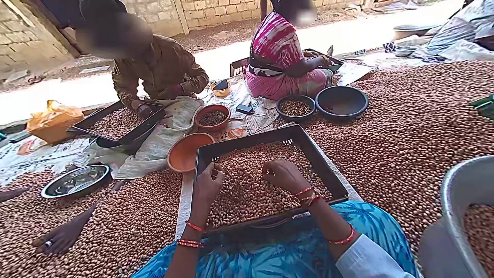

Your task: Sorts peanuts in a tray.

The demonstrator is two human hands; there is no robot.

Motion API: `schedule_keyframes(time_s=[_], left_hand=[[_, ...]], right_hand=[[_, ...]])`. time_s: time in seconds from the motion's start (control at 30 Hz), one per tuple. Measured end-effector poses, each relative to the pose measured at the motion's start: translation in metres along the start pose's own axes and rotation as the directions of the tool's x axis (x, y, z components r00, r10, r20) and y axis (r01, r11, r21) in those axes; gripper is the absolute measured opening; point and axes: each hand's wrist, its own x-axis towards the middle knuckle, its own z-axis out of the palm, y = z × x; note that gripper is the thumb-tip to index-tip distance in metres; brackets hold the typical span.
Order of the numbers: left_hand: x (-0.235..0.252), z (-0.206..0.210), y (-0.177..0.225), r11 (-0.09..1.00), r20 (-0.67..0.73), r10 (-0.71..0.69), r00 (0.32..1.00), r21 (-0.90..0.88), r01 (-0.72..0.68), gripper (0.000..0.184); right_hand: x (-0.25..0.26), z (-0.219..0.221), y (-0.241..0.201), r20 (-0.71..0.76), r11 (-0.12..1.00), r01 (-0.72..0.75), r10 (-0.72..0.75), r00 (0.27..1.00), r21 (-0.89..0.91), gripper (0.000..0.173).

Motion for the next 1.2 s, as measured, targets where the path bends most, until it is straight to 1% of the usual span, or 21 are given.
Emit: schedule_keyframes(time_s=[0.03, 0.1, 0.17, 0.2, 0.23, 0.27, 0.33, 0.4, 0.47, 0.5, 0.57, 0.6, 0.67, 0.77, 0.87, 0.9, 0.97, 1.03, 1.1, 1.17, 1.2], left_hand=[[-0.005, 0.002, 0.006, 0.999, 0.007, 0.031, 0.999, -0.021, -0.031, 0.02], [-0.015, 0.011, 0.017, 0.991, 0.046, 0.121, 0.992, 0.053, -0.124, 0.02], [-0.023, 0.027, 0.025, 0.963, 0.078, 0.209, 0.975, 0.158, -0.219, 0.02], [-0.027, 0.034, 0.028, 0.947, 0.091, 0.236, 0.967, 0.202, -0.25, 0.021], [-0.029, 0.04, 0.03, 0.932, 0.104, 0.255, 0.961, 0.238, -0.273, 0.022], [-0.03, 0.044, 0.031, 0.925, 0.139, 0.236, 0.962, 0.27, -0.266, 0.024], [-0.03, 0.048, 0.036, 0.917, 0.201, 0.176, 0.964, 0.322, -0.234, 0.027], [-0.029, 0.045, 0.036, 0.925, 0.204, 0.152, 0.967, 0.317, -0.212, 0.025], [-0.024, 0.037, 0.029, 0.965, 0.147, 0.161, 0.976, 0.185, -0.187, 0.021], [-0.021, 0.03, 0.023, 0.984, 0.121, 0.16, 0.98, 0.064, -0.169, 0.018], [-0.014, 0.015, 0.014, 0.972, 0.106, 0.16, 0.981, -0.189, -0.138, 0.018], [-0.012, 0.009, 0.011, 0.961, 0.11, 0.166, 0.98, -0.241, -0.136, 0.022], [-0.012, -0.002, 0.013, 0.977, 0.188, 0.175, 0.967, -0.154, -0.147, 0.024], [-0.02, 0.006, 0.019, 0.962, 0.366, 0.17, 0.915, 0.14, -0.234, 0.018], [-0.03, 0.023, 0.034, 0.891, 0.473, 0.024, 0.881, 0.389, -0.233, 0.025], [-0.031, 0.028, 0.036, 0.876, 0.482, -0.009, 0.876, 0.426, -0.225, 0.026], [-0.031, 0.032, 0.036, 0.872, 0.491, -0.034, 0.871, 0.44, -0.214, 0.025], [-0.027, 0.026, 0.032, 0.904, 0.478, -0.008, 0.878, 0.38, -0.198, 0.022], [-0.023, 0.012, 0.026, 0.951, 0.403, 0.062, 0.913, 0.253, -0.176, 0.018], [-0.018, -0.005, 0.017, 0.99, 0.313, 0.13, 0.941, 0.019, -0.143, 0.015], [-0.016, -0.011, 0.013, 0.984, 0.287, 0.162, 0.944, -0.114, -0.134, 0.016]], right_hand=[[0.0, -0.002, 0.002, -0.023, 0.999, 0.013, -0.012, 1.0, 0.037, 0.025], [-0.001, -0.006, 0.009, -0.173, 0.979, 0.074, -0.041, 0.984, 0.189, 0.025], [-0.002, -0.013, 0.012, -0.353, 0.93, 0.13, -0.001, 0.936, 0.343, 0.025], [-0.003, -0.016, 0.013, -0.41, 0.915, 0.142, 0.028, 0.912, 0.378, 0.025], [-0.005, -0.019, 0.012, -0.426, 0.914, 0.135, 0.045, 0.904, 0.382, 0.026], [-0.007, -0.021, 0.011, -0.406, 0.927, 0.115, 0.042, 0.913, 0.356, 0.026], [-0.007, -0.016, 0.008, -0.303, 0.963, 0.086, -0.004, 0.953, 0.257, 0.024], [-0.003, -0.008, 0.004, -0.169, 0.984, 0.08, -0.053, 0.984, 0.162, 0.022], [-0.001, -0.001, -0.002, -0.065, 0.993, 0.066, -0.06, 0.996, 0.099, 0.024], [-0.001, 0.002, -0.005, -0.03, 0.996, 0.05, -0.048, 0.998, 0.077, 0.025], [-0.001, 0.006, -0.006, -0.003, 0.998, 0.037, -0.037, 0.999, 0.055, 0.026], [-0.001, 0.007, -0.006, 0.001, 0.998, 0.041, -0.041, 0.999, 0.054, 0.025], [-0.001, 0.003, -0.003, -0.009, 0.995, 0.059, -0.058, 0.998, 0.079, 0.026], [-0.007, -0.016, -0.002, -0.052, 0.975, 0.1, -0.092, 0.994, 0.199, 0.026], [-0.012, -0.026, 0.009, -0.173, 0.901, 0.193, -0.134, 0.976, 0.389, 0.02], [-0.013, -0.028, 0.01, -0.186, 0.899, 0.193, -0.128, 0.974, 0.394, 0.02], [-0.015, -0.029, 0.006, -0.144, 0.95, 0.138, -0.101, 0.984, 0.28, 0.023], [-0.014, -0.025, 0.003, -0.057, 0.983, 0.095, -0.087, 0.995, 0.155, 0.024], [-0.01, -0.016, 0.003, 0.018, 0.99, 0.102, -0.105, 0.994, 0.094, 0.023], [-0.01, -0.012, 0.002, 0.064, 0.989, 0.131, -0.135, 0.989, 0.062, 0.021], [-0.011, -0.01, 0.001, 0.081, 0.988, 0.147, -0.151, 0.985, 0.051, 0.02]])
